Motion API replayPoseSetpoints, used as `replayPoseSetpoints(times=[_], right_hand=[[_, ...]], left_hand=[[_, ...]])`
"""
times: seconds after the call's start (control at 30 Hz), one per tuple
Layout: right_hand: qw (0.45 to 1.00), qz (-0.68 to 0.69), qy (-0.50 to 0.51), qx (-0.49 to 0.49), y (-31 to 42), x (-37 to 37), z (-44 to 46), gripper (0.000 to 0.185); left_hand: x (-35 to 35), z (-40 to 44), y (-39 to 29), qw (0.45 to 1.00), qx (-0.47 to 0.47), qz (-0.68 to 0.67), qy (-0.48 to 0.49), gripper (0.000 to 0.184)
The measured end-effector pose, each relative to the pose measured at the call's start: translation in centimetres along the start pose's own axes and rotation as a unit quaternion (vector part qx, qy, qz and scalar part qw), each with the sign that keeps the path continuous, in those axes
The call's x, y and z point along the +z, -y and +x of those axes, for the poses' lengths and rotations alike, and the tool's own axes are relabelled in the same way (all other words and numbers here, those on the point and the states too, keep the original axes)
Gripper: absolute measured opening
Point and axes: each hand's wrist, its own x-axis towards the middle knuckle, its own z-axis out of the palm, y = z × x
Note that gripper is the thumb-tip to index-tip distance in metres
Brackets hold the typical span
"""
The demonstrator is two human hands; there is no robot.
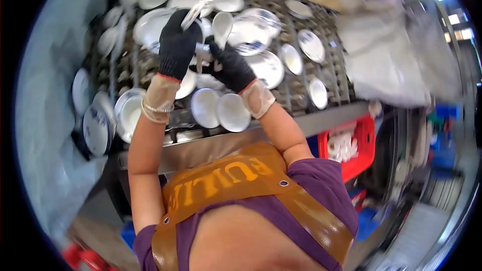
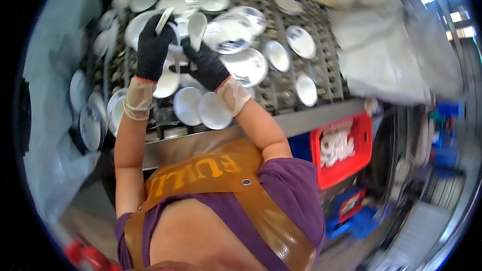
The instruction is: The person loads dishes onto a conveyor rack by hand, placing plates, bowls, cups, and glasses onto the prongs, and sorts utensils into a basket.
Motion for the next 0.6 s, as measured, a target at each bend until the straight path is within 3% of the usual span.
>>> replayPoseSetpoints(times=[0.07,0.1,0.13,0.2,0.23,0.27,0.33,0.37,0.4,0.5,0.6], right_hand=[[0.990,0.113,-0.040,0.077,2.0,-1.3,-4.5,0.036],[0.986,0.146,-0.058,0.055,3.7,-0.7,-6.8,0.037],[0.982,0.158,-0.077,0.074,4.2,-2.0,-9.0,0.036],[0.990,-0.065,-0.119,-0.035,3.3,-5.5,-13.4,0.036],[0.956,0.211,-0.201,-0.016,6.1,-4.4,-14.9,0.039],[0.941,0.237,-0.241,-0.010,5.0,-7.5,-18.1,0.043],[0.939,0.157,-0.294,-0.090,5.1,-11.0,-23.7,0.047],[0.961,0.077,-0.216,-0.157,4.9,-14.0,-25.8,0.048],[0.947,0.068,-0.252,-0.189,3.9,-16.9,-29.0,0.047],[0.865,0.041,-0.424,-0.265,5.5,-20.1,-34.9,0.041],[0.744,-0.070,-0.564,-0.350,8.3,-20.5,-38.8,0.033]], left_hand=[[5.5,-1.3,1.0,0.999,-0.003,0.048,0.015,0.028],[8.5,-2.5,-0.8,0.992,0.059,0.109,0.030,0.031],[11.0,-3.7,-2.0,0.993,0.047,0.043,0.097,0.035],[16.5,-5.5,-2.6,0.972,-0.009,0.073,0.223,0.040],[18.3,-6.7,-4.3,0.946,0.006,0.125,0.298,0.044],[20.5,-8.0,-6.0,0.912,0.019,0.177,0.370,0.048],[26.6,-11.4,-6.3,0.871,0.083,0.174,0.452,0.057],[29.7,-13.8,-5.9,0.866,0.145,0.161,0.450,0.057],[32.5,-16.3,-5.6,0.860,0.203,0.146,0.444,0.058],[38.3,-21.4,-5.7,0.817,0.284,0.084,0.495,0.051],[38.0,-22.5,-7.0,0.729,0.241,0.063,0.637,0.047]])
